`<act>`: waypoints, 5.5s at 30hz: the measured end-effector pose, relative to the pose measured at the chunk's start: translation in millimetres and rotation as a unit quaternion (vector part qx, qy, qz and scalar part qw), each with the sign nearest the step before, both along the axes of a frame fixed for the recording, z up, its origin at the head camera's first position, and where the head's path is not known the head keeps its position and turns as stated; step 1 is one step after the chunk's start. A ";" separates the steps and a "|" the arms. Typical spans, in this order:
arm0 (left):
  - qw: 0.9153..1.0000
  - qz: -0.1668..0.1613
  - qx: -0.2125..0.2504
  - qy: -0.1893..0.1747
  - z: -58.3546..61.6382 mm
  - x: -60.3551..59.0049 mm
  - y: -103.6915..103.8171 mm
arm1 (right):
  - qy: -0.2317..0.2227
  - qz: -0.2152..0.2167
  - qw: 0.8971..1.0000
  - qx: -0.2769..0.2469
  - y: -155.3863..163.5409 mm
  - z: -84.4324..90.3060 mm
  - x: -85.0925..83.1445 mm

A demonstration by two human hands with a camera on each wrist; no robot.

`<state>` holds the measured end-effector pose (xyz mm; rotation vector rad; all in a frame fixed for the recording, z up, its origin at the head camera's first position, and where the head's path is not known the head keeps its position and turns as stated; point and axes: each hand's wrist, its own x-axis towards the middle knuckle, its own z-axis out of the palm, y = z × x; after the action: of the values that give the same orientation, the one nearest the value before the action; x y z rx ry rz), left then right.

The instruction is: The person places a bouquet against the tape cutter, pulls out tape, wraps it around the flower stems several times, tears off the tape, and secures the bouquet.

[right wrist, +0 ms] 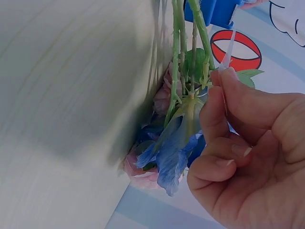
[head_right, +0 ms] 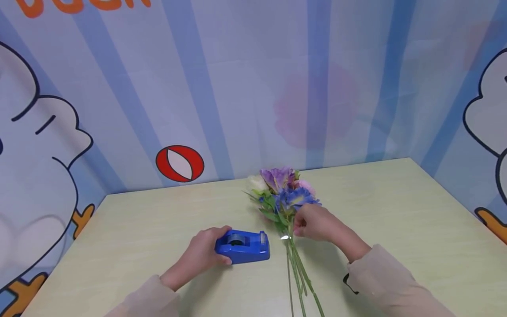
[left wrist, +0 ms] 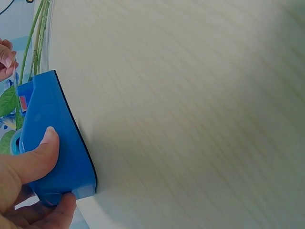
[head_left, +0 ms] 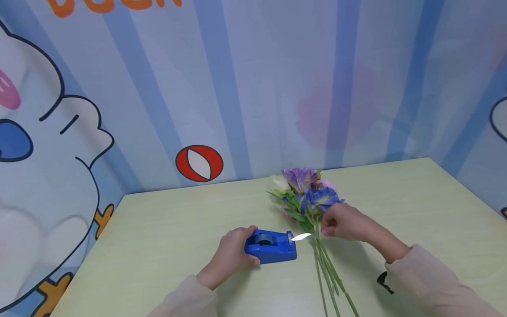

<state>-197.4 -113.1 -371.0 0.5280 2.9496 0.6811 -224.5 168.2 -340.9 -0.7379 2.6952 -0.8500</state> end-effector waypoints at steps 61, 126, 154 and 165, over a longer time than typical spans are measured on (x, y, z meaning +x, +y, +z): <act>1.000 0.014 -0.006 -0.022 2.4 1.4 4.9 | -0.006 -0.005 0.999 -0.040 9.1 -36.4 -1.2; 0.983 -0.168 0.057 0.035 7.1 42.6 77.1 | -0.001 -0.005 0.999 -0.044 10.5 -37.2 0.3; 0.921 0.000 0.290 -0.261 -12.3 40.3 98.2 | -0.011 -0.011 0.999 -0.045 10.8 -37.2 -0.3; 0.823 0.092 0.423 -0.367 -12.5 37.7 111.3 | -0.011 -0.014 0.999 -0.043 11.4 -36.4 -1.4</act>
<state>-159.7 -1.8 -383.6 -0.0365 1.8666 1.7488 -225.8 179.6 -377.3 -0.7053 2.6702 -0.9795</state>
